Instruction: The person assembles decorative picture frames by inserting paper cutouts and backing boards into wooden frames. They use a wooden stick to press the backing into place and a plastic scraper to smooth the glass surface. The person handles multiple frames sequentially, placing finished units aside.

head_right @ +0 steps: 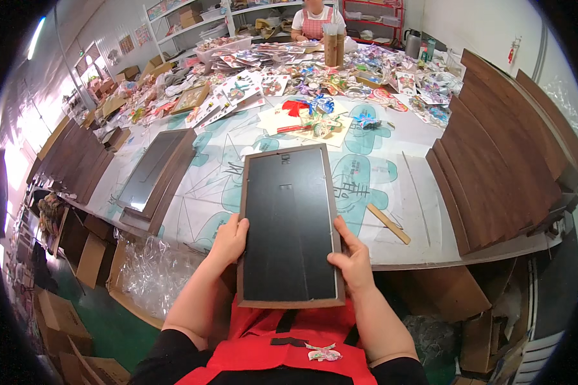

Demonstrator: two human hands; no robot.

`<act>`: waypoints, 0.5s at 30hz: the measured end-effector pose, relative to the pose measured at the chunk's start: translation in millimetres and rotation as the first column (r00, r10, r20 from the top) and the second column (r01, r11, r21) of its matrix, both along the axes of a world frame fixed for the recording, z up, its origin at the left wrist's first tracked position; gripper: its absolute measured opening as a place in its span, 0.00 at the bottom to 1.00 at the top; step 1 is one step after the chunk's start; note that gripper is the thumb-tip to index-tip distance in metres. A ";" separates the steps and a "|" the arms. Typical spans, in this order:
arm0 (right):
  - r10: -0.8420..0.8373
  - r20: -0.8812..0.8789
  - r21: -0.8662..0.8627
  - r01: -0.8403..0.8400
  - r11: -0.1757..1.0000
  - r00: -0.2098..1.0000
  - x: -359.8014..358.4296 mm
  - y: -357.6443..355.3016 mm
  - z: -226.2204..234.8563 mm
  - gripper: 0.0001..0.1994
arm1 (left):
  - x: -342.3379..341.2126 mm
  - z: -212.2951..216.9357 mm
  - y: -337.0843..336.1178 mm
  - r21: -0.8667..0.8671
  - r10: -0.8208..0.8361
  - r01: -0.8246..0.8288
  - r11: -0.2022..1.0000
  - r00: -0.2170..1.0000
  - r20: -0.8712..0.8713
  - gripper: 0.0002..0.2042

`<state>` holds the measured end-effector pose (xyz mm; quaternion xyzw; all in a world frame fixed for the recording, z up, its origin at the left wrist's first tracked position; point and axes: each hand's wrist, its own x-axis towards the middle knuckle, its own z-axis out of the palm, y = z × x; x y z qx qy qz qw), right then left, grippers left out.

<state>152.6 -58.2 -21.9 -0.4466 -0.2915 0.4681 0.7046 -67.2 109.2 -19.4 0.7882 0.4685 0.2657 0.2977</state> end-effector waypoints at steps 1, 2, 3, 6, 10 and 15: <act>0.003 0.012 -0.024 -0.003 1.000 1.000 8.9 5.5 -4.4 0.36 | 6.3 -4.7 6.4 -0.031 -0.011 0.010 0.999 0.999 -0.033 0.18; 0.002 0.026 -0.047 -0.001 0.999 1.000 19.1 10.7 -9.3 0.36 | 13.6 -5.5 11.2 -0.062 -0.026 0.022 0.998 0.998 -0.065 0.18; -0.004 0.059 -0.064 0.008 0.998 0.998 28.9 15.2 -16.8 0.36 | 21.0 -3.5 14.7 -0.057 -0.047 0.041 0.998 0.992 -0.114 0.19; -0.008 0.132 -0.061 0.016 0.998 0.991 53.6 29.0 -34.7 0.37 | 38.0 -18.5 34.5 -0.008 -0.113 0.113 0.994 0.985 -0.132 0.20; -0.020 0.123 -0.083 0.030 0.996 0.992 62.8 40.9 -28.7 0.36 | 52.7 -46.7 65.8 0.098 -0.239 0.284 0.954 0.915 -0.324 0.18; -0.074 0.227 -0.099 0.099 0.990 0.971 68.1 47.6 -35.5 0.31 | 63.4 -23.3 60.8 0.039 -0.108 0.124 0.991 0.952 -0.288 0.18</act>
